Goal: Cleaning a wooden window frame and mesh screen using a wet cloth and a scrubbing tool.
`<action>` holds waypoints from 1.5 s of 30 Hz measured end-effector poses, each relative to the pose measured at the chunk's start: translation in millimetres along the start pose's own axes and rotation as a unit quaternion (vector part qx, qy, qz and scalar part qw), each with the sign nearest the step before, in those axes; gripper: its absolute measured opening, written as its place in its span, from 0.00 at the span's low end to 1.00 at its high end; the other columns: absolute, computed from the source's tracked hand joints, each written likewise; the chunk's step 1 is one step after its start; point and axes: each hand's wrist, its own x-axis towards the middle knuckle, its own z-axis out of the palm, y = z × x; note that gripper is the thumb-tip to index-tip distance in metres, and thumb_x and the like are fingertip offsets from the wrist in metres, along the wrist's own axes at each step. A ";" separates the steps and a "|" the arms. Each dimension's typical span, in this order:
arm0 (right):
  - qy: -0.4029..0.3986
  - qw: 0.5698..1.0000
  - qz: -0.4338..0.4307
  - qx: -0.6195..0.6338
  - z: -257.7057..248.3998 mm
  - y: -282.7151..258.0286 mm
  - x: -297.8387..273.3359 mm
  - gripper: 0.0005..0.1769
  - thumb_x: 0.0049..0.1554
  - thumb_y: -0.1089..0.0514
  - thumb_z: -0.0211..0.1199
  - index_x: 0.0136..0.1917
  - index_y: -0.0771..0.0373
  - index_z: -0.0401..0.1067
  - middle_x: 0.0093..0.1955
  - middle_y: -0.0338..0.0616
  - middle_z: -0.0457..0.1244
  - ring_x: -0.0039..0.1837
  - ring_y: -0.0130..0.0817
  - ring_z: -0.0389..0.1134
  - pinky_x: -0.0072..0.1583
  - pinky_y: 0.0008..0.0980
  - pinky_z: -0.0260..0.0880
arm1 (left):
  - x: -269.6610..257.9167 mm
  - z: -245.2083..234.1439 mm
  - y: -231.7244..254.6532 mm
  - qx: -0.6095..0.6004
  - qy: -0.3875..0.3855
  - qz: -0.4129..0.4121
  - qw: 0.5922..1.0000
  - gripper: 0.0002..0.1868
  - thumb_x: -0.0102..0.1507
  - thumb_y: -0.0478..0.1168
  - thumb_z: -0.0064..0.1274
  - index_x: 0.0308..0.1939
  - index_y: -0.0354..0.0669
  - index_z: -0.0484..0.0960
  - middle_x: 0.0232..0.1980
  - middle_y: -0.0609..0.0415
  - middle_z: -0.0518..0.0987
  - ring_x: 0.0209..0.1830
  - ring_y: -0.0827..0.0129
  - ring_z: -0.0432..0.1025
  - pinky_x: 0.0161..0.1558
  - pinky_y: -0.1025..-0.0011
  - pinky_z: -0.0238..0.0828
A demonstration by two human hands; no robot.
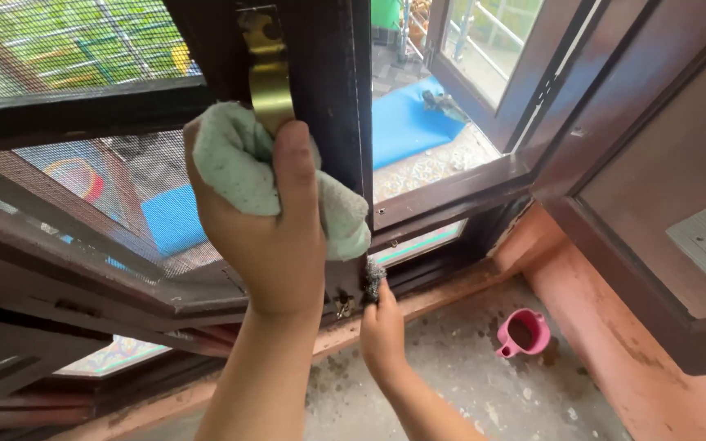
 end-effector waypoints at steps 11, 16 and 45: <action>-0.028 0.999 -0.025 0.003 -20.3 -47.9 -0.3 0.26 0.56 0.69 0.45 0.67 0.69 0.66 0.60 0.64 0.67 0.63 0.60 0.68 0.64 0.46 0.66 | -1.1 1.5 1.0 0.017 0.010 -0.014 1.000 0.13 0.78 0.42 0.56 0.51 0.38 0.70 0.41 0.59 0.72 0.38 0.78 0.70 0.44 0.79 0.70; -0.019 0.995 -0.098 -0.012 -12.3 18.0 11.2 0.28 0.52 0.69 0.47 0.67 0.69 0.64 0.57 0.65 0.66 0.60 0.64 0.66 0.58 0.50 0.65 | -7.8 -4.2 4.4 0.043 0.028 -0.016 0.999 0.15 0.78 0.44 0.56 0.50 0.37 0.70 0.42 0.59 0.71 0.40 0.78 0.67 0.47 0.77 0.67; -0.484 0.767 -0.114 -0.406 -13.3 141.5 263.7 0.46 0.55 0.47 0.72 0.77 0.64 0.52 0.81 0.67 0.38 0.81 0.59 0.38 0.76 0.44 0.44 | -24.9 -3.7 -7.5 0.141 0.223 -0.066 0.962 0.37 0.66 0.61 0.66 0.59 0.33 0.71 0.47 0.54 0.76 0.47 0.74 0.71 0.58 0.71 0.70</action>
